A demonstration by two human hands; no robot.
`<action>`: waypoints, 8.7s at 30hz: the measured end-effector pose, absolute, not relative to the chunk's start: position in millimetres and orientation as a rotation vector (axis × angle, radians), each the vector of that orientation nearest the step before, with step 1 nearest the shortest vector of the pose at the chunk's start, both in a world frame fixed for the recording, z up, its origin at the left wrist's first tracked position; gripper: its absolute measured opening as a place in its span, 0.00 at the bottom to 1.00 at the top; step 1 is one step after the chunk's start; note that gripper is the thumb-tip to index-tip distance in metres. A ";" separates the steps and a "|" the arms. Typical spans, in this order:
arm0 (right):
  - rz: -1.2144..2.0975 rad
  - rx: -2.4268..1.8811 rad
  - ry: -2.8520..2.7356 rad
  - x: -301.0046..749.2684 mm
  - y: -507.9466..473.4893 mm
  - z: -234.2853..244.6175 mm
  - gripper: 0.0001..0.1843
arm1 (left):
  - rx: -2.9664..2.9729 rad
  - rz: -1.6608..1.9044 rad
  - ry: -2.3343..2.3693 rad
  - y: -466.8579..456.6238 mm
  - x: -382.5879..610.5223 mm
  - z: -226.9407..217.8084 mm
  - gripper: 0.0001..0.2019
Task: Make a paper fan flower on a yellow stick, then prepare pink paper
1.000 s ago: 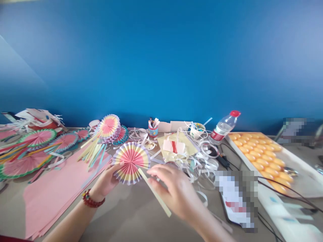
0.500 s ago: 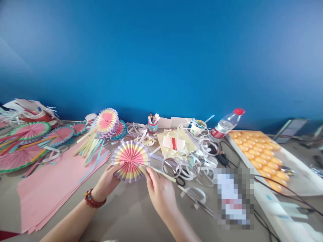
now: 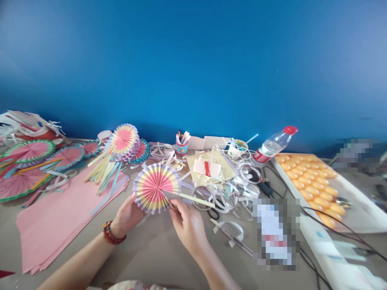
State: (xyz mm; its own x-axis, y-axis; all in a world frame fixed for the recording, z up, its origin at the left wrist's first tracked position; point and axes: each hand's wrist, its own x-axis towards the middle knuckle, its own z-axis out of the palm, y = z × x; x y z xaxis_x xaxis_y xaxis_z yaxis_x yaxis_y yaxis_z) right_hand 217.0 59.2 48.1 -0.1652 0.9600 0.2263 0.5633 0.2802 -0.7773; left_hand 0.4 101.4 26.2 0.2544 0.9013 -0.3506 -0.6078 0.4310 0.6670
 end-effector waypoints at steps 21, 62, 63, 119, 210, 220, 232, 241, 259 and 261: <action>0.544 -1.240 -1.976 209.5 54.9 35.5 0.15 | 0.442 1.019 0.802 100.6 14.1 19.0 0.16; 0.807 -1.278 -1.833 198.8 49.1 26.3 0.16 | 0.640 1.023 0.642 92.5 21.7 19.1 0.11; 0.682 -1.299 -1.904 200.7 47.7 27.9 0.16 | 0.628 1.028 0.659 93.2 22.1 19.7 0.10; 0.154 -1.586 -2.470 227.7 61.1 30.0 0.03 | 2.642 0.439 0.695 142.1 23.5 31.3 0.10; -0.287 -1.174 -2.409 215.6 92.0 46.3 0.03 | 2.324 0.676 0.917 137.7 19.7 45.8 0.05; -0.262 -1.087 -2.431 218.3 97.8 42.2 0.05 | 2.336 0.645 0.911 139.7 20.3 42.9 0.06; -0.254 -1.095 -2.334 214.3 92.9 36.7 0.07 | 2.308 0.654 0.939 139.1 22.4 43.5 0.06; -0.280 -1.080 -2.316 213.8 93.7 30.8 0.09 | 2.316 0.650 0.961 140.0 22.4 38.9 0.08; -0.020 -1.335 -2.455 219.0 89.9 29.7 0.07 | 2.640 0.543 0.966 132.5 26.4 39.7 0.04; 0.003 -1.373 -2.466 218.5 89.5 28.4 0.06 | 2.690 0.523 0.986 132.0 27.9 39.3 0.03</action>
State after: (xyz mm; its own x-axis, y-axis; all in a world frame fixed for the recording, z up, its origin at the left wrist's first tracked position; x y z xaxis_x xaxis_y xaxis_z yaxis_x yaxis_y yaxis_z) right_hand 218.5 89.5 28.4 -0.4882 0.8288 0.2733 0.8282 0.5388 -0.1545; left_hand 27.9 132.0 39.3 0.7103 0.6578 0.2506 0.5763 -0.7478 0.3297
